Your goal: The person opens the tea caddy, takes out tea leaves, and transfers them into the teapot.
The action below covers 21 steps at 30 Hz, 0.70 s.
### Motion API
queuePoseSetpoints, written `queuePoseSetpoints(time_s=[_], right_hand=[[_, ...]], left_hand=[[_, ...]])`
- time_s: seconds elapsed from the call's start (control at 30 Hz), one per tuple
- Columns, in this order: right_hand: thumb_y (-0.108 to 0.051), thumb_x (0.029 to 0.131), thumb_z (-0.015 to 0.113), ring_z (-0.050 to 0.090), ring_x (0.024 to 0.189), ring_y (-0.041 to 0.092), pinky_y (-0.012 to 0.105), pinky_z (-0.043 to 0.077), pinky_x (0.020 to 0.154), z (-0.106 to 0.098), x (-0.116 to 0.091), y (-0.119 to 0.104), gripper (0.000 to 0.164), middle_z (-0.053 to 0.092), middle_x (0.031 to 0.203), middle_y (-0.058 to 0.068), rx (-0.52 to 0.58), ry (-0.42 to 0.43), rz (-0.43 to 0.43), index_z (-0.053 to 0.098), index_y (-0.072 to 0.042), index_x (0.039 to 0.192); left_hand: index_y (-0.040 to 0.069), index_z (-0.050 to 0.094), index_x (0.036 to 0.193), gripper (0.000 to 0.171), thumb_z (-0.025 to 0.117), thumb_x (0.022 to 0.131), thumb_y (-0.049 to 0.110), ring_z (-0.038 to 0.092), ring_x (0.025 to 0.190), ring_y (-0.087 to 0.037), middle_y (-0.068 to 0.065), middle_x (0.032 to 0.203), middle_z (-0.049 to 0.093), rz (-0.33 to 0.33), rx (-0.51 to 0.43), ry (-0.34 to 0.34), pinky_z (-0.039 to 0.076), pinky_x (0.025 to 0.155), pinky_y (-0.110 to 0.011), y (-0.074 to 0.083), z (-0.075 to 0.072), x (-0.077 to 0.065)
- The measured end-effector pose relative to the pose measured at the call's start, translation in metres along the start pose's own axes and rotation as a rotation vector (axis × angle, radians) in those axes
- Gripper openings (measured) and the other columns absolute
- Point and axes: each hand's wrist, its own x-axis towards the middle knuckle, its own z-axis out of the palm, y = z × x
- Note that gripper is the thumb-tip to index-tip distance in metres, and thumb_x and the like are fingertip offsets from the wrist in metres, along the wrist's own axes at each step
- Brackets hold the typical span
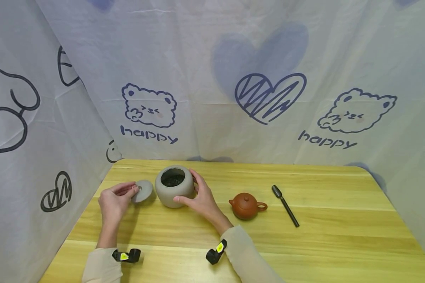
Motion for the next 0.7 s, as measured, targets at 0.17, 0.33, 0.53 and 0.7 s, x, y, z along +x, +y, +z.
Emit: queuePoseSetpoints(time_s=[0.17,0.33,0.53,0.7], right_hand=[[-0.025,0.082,0.09,0.043,0.142,0.019,0.039,0.042,0.116,-0.001,0.0,0.0,0.099,0.041,0.158,0.001,-0.003,-0.001,0.003,0.032,-0.013,0.161],[-0.023,0.082,0.09,0.043,0.141,0.018,0.037,0.042,0.115,-0.001,0.0,-0.001,0.099,0.041,0.158,0.001,-0.003,-0.002,-0.005,0.032,-0.012,0.161],[-0.022,0.082,0.09,0.043,0.141,0.018,0.036,0.041,0.115,0.0,0.0,-0.001,0.098,0.041,0.158,0.001,-0.002,-0.004,-0.004,0.032,-0.012,0.161],[-0.023,0.082,0.09,0.043,0.142,0.017,0.035,0.041,0.115,-0.001,0.001,-0.001,0.099,0.041,0.158,0.001,-0.009,-0.003,-0.009,0.032,-0.013,0.161]], left_hand=[[0.0,0.079,0.107,0.021,0.082,0.089,0.009,0.06,0.072,0.016,-0.019,0.103,0.076,0.019,-0.041,0.01,0.051,0.066,-0.006,0.011,-0.004,-0.001],[-0.001,0.079,0.107,0.021,0.082,0.089,0.009,0.061,0.073,0.015,-0.019,0.103,0.076,0.039,-0.066,0.019,0.053,0.066,-0.007,0.021,-0.007,-0.003],[0.0,0.079,0.108,0.022,0.082,0.089,0.011,0.061,0.073,0.016,-0.019,0.104,0.076,0.063,-0.077,0.045,0.053,0.066,-0.007,0.033,-0.009,-0.007],[0.001,0.08,0.107,0.021,0.082,0.089,0.011,0.062,0.074,0.015,-0.018,0.103,0.076,0.077,-0.102,0.074,0.053,0.064,-0.008,0.044,-0.01,-0.011]])
